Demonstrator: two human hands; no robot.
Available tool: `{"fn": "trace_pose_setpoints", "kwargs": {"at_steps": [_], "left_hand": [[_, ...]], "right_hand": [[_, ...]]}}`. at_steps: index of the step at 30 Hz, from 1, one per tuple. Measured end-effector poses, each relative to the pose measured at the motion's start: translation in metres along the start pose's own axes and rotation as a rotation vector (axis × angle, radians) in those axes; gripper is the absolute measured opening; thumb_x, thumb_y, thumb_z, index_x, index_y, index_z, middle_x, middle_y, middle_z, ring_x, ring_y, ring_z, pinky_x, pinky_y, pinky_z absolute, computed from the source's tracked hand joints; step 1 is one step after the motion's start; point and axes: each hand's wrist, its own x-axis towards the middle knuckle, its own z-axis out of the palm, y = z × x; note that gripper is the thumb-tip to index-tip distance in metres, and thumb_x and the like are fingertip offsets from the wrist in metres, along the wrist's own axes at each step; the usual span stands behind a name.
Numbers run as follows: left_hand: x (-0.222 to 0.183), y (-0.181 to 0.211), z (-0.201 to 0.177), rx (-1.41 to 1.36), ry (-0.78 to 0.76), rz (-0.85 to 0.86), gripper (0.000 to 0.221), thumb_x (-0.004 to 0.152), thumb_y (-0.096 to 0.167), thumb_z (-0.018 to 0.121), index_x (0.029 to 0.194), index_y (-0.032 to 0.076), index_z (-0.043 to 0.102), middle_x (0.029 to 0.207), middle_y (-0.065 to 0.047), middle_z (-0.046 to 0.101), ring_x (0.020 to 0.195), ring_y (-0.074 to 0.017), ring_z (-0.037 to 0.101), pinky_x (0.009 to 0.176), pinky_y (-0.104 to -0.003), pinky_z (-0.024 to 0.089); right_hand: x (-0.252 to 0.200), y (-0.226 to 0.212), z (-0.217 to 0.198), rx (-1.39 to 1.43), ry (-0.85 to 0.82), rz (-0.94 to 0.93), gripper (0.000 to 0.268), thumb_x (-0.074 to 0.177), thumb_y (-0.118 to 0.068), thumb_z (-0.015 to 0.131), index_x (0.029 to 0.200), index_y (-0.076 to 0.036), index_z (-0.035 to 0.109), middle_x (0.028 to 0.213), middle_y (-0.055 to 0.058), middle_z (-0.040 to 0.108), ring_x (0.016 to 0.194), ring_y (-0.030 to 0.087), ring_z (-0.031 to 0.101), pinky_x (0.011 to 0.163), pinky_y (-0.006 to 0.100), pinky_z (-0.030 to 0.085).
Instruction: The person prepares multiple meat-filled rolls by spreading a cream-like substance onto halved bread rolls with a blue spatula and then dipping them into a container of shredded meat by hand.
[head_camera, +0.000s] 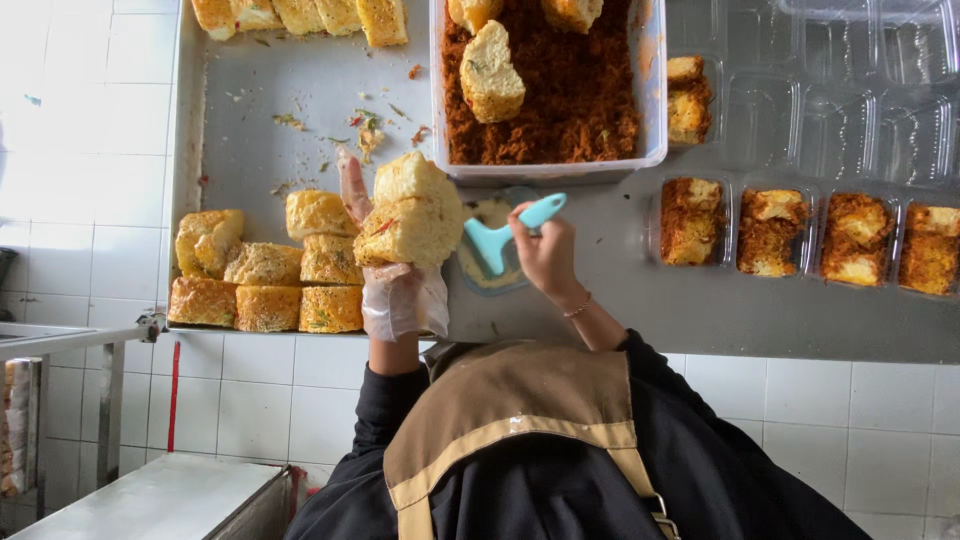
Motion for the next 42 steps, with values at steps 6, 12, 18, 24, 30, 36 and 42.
{"fn": "trace_pose_setpoints", "kwargs": {"at_steps": [6,12,18,24,30,36,42], "left_hand": [[0.004,0.010,0.025,-0.013,-0.038,0.056,0.111,0.080,0.005,0.084,0.168,0.010,0.016,0.146,-0.014,0.051,0.131,-0.0259,0.057,0.110,-0.037,0.053],[0.005,0.019,0.053,0.097,-0.039,0.098,0.123,0.075,0.013,0.089,0.171,0.019,0.012,0.150,-0.010,0.047,0.132,-0.0235,0.052,0.109,-0.036,0.052],[0.030,0.010,0.041,0.019,-0.118,0.102,0.134,0.064,0.020,0.098,0.167,0.019,0.013,0.155,-0.011,0.044,0.141,-0.0298,0.050,0.118,-0.048,0.049],[0.045,-0.001,0.022,0.132,-0.245,0.021,0.143,0.057,0.019,0.103,0.165,0.021,0.009,0.154,-0.019,0.044,0.141,-0.0360,0.049,0.122,-0.054,0.043],[0.054,-0.027,0.017,0.085,-0.353,-0.045,0.143,0.054,0.022,0.103,0.166,0.017,0.014,0.156,-0.014,0.041,0.144,-0.0340,0.048,0.126,-0.053,0.041],[0.052,-0.026,0.019,0.169,-0.354,-0.098,0.141,0.057,0.021,0.103,0.164,0.020,0.011,0.154,-0.018,0.044,0.144,-0.0346,0.049,0.123,-0.055,0.044],[0.060,-0.027,0.031,0.308,-0.175,0.039,0.137,0.057,0.018,0.100,0.158,0.027,0.008,0.146,-0.020,0.047,0.131,-0.0365,0.054,0.107,-0.058,0.053]], "right_hand": [[-0.012,0.013,0.012,-0.043,0.080,-0.048,0.013,0.101,-0.011,0.063,0.094,-0.002,0.068,0.080,0.008,0.071,0.061,0.011,0.068,0.047,0.020,0.056],[-0.017,0.000,0.004,-0.178,0.069,-0.122,0.012,0.102,-0.014,0.064,0.096,-0.006,0.068,0.074,0.006,0.068,0.060,0.012,0.064,0.054,0.024,0.050],[-0.006,-0.010,-0.026,-0.087,0.129,-0.079,0.013,0.103,-0.016,0.063,0.097,-0.005,0.068,0.075,0.005,0.070,0.060,0.010,0.068,0.049,0.021,0.051],[0.023,-0.075,-0.102,0.310,0.287,-0.091,0.013,0.110,-0.013,0.060,0.107,-0.001,0.064,0.090,0.010,0.071,0.075,0.016,0.070,0.064,0.029,0.065],[0.042,-0.087,-0.081,0.787,0.265,-0.090,0.010,0.106,-0.008,0.062,0.114,-0.002,0.062,0.099,0.012,0.068,0.089,0.021,0.071,0.069,0.034,0.067],[0.046,-0.065,-0.089,0.542,0.333,-0.110,0.011,0.107,-0.011,0.057,0.107,-0.003,0.065,0.091,0.010,0.070,0.069,0.012,0.069,0.056,0.027,0.063],[0.023,-0.069,-0.076,0.627,0.249,-0.304,0.009,0.108,-0.013,0.061,0.108,-0.005,0.065,0.097,0.008,0.068,0.081,0.015,0.069,0.076,0.032,0.064]]}}
